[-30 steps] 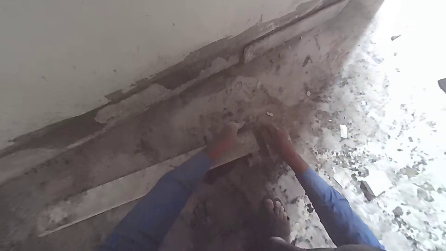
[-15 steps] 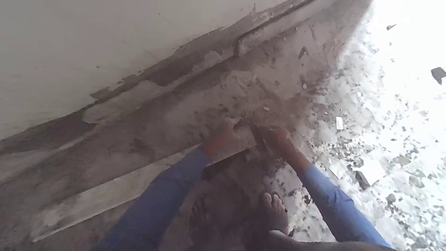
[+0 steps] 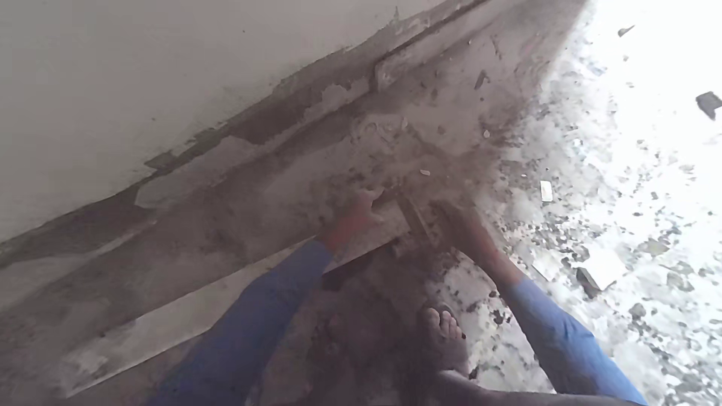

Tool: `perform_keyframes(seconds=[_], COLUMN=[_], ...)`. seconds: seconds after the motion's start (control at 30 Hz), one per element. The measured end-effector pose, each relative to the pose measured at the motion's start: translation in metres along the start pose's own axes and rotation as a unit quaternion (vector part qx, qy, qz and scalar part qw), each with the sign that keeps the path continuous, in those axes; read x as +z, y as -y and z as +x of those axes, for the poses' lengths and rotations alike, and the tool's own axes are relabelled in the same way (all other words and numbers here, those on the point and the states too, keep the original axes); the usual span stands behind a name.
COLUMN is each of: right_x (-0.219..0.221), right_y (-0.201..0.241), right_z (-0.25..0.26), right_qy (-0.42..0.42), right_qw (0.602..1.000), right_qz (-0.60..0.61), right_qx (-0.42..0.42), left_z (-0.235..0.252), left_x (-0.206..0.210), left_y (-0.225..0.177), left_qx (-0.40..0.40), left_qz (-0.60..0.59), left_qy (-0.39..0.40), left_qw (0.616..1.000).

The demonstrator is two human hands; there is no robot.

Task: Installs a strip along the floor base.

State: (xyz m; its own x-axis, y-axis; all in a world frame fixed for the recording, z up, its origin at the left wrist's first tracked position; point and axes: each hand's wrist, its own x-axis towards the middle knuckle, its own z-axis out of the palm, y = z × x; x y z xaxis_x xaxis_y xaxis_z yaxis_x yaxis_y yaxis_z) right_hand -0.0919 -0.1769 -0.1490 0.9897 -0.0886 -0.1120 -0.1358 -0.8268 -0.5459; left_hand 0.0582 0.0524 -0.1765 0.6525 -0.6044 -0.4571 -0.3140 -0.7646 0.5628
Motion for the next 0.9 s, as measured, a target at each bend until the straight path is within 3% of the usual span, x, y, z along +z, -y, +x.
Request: perform_keyframes(seconds=[0.1,0.23,0.43,0.63,0.9], right_x=[-0.005,0.006,0.015,0.023,0.023], right_y=[0.020,0.021,0.018,0.003,0.003], right_z=[0.034,0.050,0.052,0.051,0.054], right_qy=[0.075,0.102,0.058,0.015,0.053], right_qw=[0.995,0.991,0.994,0.999,0.997], right_qz=[-0.008,-0.025,-0.014,-0.018,-0.035], right_qx=[0.069,0.079,0.093,0.024,0.035], left_z=[-0.006,-0.010,-0.012,-0.007,-0.008], left_x=[-0.001,-0.001,0.000,-0.001,-0.001], left_y=[-0.001,-0.002,-0.003,-0.007,-0.007], left_qx=[0.009,0.019,0.013,-0.029,-0.028], left_qz=[-0.009,-0.008,-0.005,-0.013,-0.019], left_qy=[-0.010,-0.018,-0.025,0.001,-0.003], left_qw=[1.000,1.000,1.000,1.000,0.999])
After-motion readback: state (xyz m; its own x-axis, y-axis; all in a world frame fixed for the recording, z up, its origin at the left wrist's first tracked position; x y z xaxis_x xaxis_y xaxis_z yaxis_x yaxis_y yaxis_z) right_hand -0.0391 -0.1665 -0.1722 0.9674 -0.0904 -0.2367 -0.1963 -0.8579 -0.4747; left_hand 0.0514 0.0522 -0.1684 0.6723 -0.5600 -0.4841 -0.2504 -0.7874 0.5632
